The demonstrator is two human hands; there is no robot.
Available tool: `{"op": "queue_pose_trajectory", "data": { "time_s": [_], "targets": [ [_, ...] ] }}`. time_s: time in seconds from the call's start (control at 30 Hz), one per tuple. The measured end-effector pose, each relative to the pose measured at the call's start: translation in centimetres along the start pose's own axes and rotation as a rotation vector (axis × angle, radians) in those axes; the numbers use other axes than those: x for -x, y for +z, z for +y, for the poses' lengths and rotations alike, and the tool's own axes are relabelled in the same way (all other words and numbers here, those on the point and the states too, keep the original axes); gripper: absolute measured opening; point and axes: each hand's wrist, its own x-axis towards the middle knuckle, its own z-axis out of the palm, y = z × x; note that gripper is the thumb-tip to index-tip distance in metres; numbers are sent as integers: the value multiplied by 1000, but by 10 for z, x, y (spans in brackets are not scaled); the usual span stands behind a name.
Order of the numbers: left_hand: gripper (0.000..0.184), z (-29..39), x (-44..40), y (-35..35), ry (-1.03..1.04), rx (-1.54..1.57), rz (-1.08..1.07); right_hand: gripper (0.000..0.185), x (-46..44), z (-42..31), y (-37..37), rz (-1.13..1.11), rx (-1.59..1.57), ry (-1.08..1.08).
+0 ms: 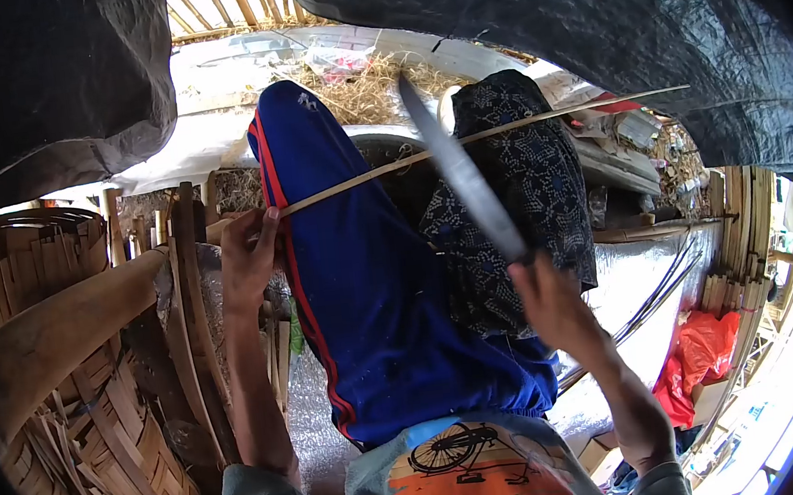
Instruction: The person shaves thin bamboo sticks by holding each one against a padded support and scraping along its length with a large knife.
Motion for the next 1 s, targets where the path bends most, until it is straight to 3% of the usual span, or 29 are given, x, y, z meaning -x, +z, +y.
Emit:
{"op": "queue_pose_trajectory", "data": {
  "time_s": [0.03, 0.07, 0.1, 0.17, 0.2, 0.23, 0.3, 0.37, 0.4, 0.5, 0.53, 0.57, 0.63, 0.7, 0.73, 0.77, 0.83, 0.87, 0.9, 0.97, 1.0],
  "targets": [
    [34, 0, -1, -1, 22, -58, 5, 37, 5, -9, 11, -33, -26, -52],
    [34, 1, -2, -2, 44, -117, 14, 36, 13, -15, 16, 124, 125, -259],
    [34, 1, -1, -1, 45, -116, 22, 36, 10, -13, 12, 124, 126, -267],
    [36, -1, 0, 3, 54, -52, 78, 40, 3, -2, -2, 50, 123, -144],
    [36, -6, -1, 1, 49, -54, 76, 42, 2, 3, -10, 157, 222, -146],
    [35, -12, -3, -2, 83, -65, 45, 44, -6, -1, -22, 7, 14, 63],
    [34, -15, -5, 0, 122, -66, 9, 41, 1, 31, 7, 153, 227, -140],
    [32, -9, -4, 1, 179, -197, 65, 41, 2, -17, -3, -149, -152, 24],
    [32, -9, -4, 1, 183, -198, 66, 39, 6, -12, 9, -14, 76, -220],
    [30, -9, 0, 0, 138, -188, 92, 39, 5, 9, -1, 113, 177, -311],
    [30, -7, 2, 2, 157, -215, 127, 41, -3, 11, -17, -10, -11, -167],
    [31, -7, 3, 4, 177, -240, 158, 44, -7, 19, -24, 27, 80, -211],
    [30, -9, 3, 5, 205, -265, 176, 40, -14, -12, -51, -220, -68, 276],
    [30, -11, 7, 7, 230, -294, 192, 37, 0, 9, -21, 46, 369, -538],
    [28, -9, 8, 7, 250, -319, 223, 35, 3, -3, -24, -223, 20, -178],
    [26, -8, 7, 8, 271, -342, 263, 35, 3, 4, -22, -218, 21, -179],
    [24, -13, 6, 10, 338, -407, 295, 34, -2, -1, -22, 170, 505, -715],
    [21, -16, 7, 10, 401, -471, 315, 35, -2, -8, -40, -173, 88, -121],
    [21, -19, 7, 10, 395, -475, 315, 37, -7, -4, -33, 50, 201, -386],
    [17, -20, 3, 14, 580, -444, 358, 36, -6, -11, -42, -138, 67, 20],
    [17, -19, 3, 16, 584, -437, 356, 36, -3, -19, -36, -128, 38, -15]
  ]
}}
